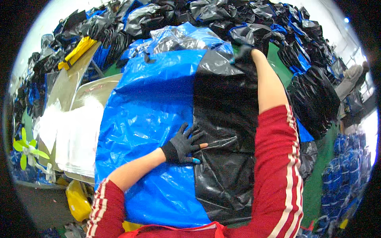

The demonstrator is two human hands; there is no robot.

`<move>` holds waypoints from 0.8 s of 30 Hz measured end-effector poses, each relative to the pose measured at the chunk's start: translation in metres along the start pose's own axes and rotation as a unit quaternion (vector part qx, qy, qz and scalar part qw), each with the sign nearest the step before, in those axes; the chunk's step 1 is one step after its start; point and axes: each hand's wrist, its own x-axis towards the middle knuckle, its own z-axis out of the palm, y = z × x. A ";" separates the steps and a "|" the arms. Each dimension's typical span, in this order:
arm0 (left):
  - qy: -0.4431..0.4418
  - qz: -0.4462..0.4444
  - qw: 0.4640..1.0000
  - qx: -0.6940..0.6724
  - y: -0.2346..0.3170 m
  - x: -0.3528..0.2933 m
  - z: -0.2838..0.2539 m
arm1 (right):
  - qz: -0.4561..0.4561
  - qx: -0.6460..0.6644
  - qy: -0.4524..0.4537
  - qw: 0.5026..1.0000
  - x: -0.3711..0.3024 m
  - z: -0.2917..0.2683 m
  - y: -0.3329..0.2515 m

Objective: The person repeatedly places blue and black plastic bags into clear plastic sleeves on a table, then folds and stacks them. The process is repeated multiple times with consistent handling of the bags and sleeves.

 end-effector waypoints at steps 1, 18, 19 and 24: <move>-0.028 0.025 0.999 -0.033 -0.007 0.004 0.003 | 0.057 0.001 -0.128 0.990 0.007 -0.024 -0.014; 0.022 -0.112 0.993 -0.007 -0.108 -0.057 -0.028 | -0.085 0.332 -0.323 0.882 -0.397 -0.178 -0.160; 0.014 -0.144 0.989 0.012 -0.094 -0.078 -0.034 | -0.083 0.301 -0.340 0.887 -0.390 -0.179 -0.160; -0.054 -0.325 0.937 0.116 -0.024 -0.168 -0.028 | -0.079 0.267 -0.380 0.882 -0.355 -0.197 -0.155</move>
